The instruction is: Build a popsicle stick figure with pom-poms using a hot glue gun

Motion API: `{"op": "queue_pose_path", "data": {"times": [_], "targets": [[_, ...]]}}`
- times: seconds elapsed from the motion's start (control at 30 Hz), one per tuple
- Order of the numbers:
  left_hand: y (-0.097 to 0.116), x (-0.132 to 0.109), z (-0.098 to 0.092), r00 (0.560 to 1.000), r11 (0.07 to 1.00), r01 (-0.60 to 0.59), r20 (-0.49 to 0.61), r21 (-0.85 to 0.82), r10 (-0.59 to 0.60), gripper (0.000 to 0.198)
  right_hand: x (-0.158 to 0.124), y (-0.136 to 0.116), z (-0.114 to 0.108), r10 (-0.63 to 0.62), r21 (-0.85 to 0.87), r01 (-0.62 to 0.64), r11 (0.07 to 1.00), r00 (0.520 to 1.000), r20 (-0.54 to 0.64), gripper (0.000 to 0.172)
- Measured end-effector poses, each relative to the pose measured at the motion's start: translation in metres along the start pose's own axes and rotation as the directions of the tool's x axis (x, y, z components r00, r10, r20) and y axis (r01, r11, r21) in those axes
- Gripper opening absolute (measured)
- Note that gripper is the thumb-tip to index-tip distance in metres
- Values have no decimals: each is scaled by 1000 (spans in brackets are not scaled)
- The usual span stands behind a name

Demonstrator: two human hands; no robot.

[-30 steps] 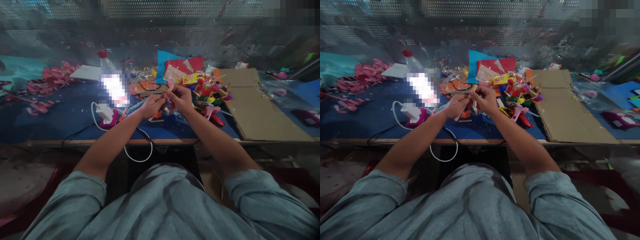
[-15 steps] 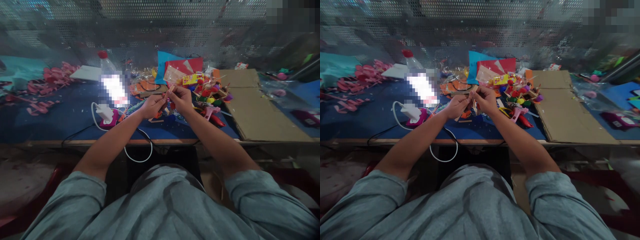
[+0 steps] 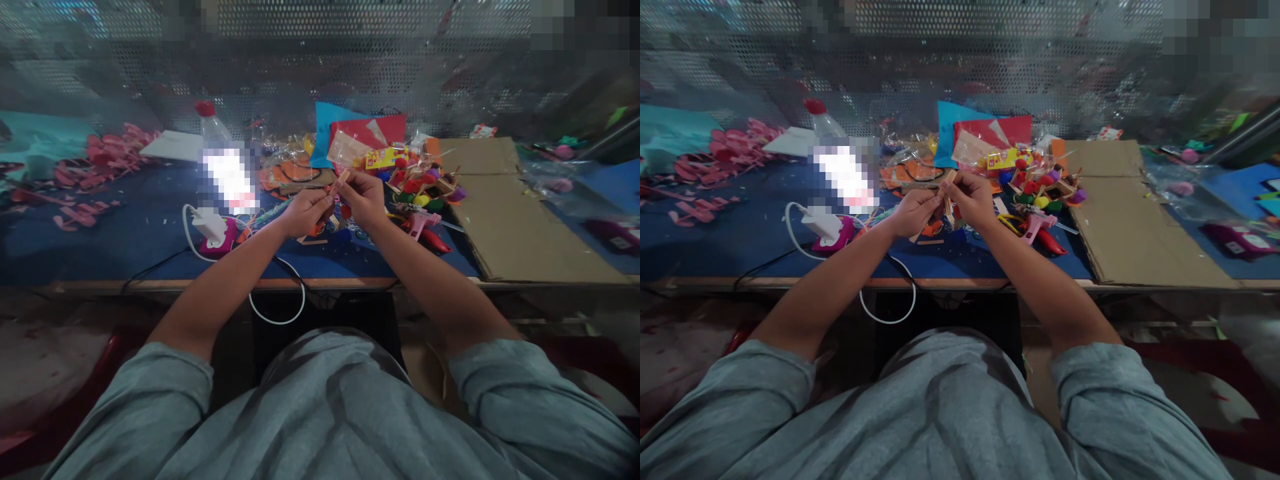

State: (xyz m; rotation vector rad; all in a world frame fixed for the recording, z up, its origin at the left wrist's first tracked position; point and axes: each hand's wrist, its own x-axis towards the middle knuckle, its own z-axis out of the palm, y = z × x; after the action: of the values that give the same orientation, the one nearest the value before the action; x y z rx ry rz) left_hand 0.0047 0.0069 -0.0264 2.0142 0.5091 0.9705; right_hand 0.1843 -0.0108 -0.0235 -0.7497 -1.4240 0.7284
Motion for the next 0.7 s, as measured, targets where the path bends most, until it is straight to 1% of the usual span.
{"op": "queue_pose_path", "data": {"times": [0.2,0.3,0.53,0.7], "targets": [[5,0,0,999,998,-34,24,50,32,69,4,4,-2,-25,6,25,1000,997,-77,68],[6,0,-1,999,998,-39,23,50,38,67,4,5,-3,-46,1,47,999,996,-80,67],[4,0,-1,999,998,-31,30,50,30,65,4,7,-5,-50,-84,44,995,996,-72,71],[3,0,-2,999,998,-31,20,51,30,67,3,11,-3,-75,-69,69,995,992,-97,65]]}}
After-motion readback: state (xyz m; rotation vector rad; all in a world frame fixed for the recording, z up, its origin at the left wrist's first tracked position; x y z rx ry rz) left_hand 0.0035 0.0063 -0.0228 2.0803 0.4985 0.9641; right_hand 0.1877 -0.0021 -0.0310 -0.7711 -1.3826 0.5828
